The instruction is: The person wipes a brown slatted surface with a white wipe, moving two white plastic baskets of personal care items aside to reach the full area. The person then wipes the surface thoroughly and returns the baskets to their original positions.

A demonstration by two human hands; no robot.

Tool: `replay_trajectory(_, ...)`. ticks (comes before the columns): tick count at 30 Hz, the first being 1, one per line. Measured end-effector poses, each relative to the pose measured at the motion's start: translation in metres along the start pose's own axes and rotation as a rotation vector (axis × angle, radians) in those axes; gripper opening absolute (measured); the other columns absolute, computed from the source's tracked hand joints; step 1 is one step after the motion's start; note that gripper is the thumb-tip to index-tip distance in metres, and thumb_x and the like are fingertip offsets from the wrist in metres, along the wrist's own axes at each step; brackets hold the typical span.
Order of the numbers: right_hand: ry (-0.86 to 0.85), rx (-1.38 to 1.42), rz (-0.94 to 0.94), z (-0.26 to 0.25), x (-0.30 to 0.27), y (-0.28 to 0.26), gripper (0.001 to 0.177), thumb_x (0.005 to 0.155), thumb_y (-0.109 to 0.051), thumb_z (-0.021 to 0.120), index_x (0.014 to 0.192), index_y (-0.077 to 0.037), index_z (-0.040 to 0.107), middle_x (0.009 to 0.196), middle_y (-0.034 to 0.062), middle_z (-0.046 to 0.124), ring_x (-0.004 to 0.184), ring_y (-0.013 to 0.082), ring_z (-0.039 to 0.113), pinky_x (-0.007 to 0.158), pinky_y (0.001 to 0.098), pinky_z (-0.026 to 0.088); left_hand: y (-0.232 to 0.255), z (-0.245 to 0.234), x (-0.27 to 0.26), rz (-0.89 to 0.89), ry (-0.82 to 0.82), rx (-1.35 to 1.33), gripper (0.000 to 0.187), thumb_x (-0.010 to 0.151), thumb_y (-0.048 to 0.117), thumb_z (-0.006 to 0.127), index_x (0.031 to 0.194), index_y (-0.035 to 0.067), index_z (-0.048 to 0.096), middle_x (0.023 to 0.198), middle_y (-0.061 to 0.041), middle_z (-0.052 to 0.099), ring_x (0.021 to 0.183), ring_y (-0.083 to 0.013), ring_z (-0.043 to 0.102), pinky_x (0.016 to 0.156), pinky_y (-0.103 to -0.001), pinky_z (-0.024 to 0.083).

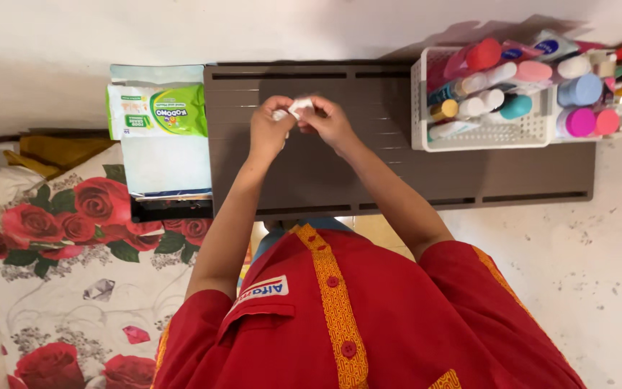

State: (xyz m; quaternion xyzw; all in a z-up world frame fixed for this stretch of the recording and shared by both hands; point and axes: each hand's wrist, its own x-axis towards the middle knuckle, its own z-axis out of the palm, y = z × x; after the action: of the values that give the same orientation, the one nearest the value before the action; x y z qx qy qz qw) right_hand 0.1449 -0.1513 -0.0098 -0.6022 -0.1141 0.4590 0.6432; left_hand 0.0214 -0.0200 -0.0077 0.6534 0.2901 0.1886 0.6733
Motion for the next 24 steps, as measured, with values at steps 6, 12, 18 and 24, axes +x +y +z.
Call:
replay_trajectory(6,0.331,-1.173,-0.643,-0.086,0.059,-0.006,0.021,0.089,-0.018,0.083,0.104,-0.010,0.071,0.096,0.0087,0.073,0.085,0.0275,0.071,0.075,0.0415,0.057,0.000,0.000,-0.004,-0.177,0.126,0.074,0.038,0.082,0.014,0.078,0.118,0.006,0.067,0.085,-0.001,0.069,0.058,-0.0090,0.059,0.048,-0.027,0.047)
replay_trajectory(12,0.229,-1.554,-0.599,-0.104,0.083,-0.014,0.006,0.088,-0.016,0.072,0.089,-0.012,0.076,0.092,0.0116,0.071,0.090,0.0320,0.066,0.075,0.0466,0.056,-0.036,-0.033,-0.014,-0.139,0.237,0.131,0.035,0.085,0.016,0.078,0.117,0.005,0.069,0.084,-0.003,0.070,0.064,-0.0096,0.062,0.056,-0.026,0.049)
replay_trajectory(18,0.209,-1.599,-0.561,-0.075,0.069,-0.017,0.020,0.090,-0.022,0.063,0.086,-0.009,0.078,0.077,0.0073,0.071,0.088,0.0307,0.062,0.071,0.0464,0.053,-0.043,-0.056,-0.009,-0.153,0.271,0.151,0.032,0.086,0.017,0.078,0.115,0.005,0.071,0.082,-0.003,0.069,0.065,-0.0091,0.061,0.057,-0.025,0.049)
replay_trajectory(24,0.275,-1.797,-0.270,-0.060,0.096,0.003,0.043,0.103,-0.029,0.051,0.074,-0.008,0.074,0.071,0.0120,0.069,0.082,0.0306,0.061,0.074,0.0470,0.047,-0.039,-0.088,0.003,-0.092,0.218,0.092,0.031,0.089,0.014,0.076,0.117,0.004,0.068,0.085,-0.001,0.068,0.067,-0.0075,0.060,0.057,-0.024,0.048)
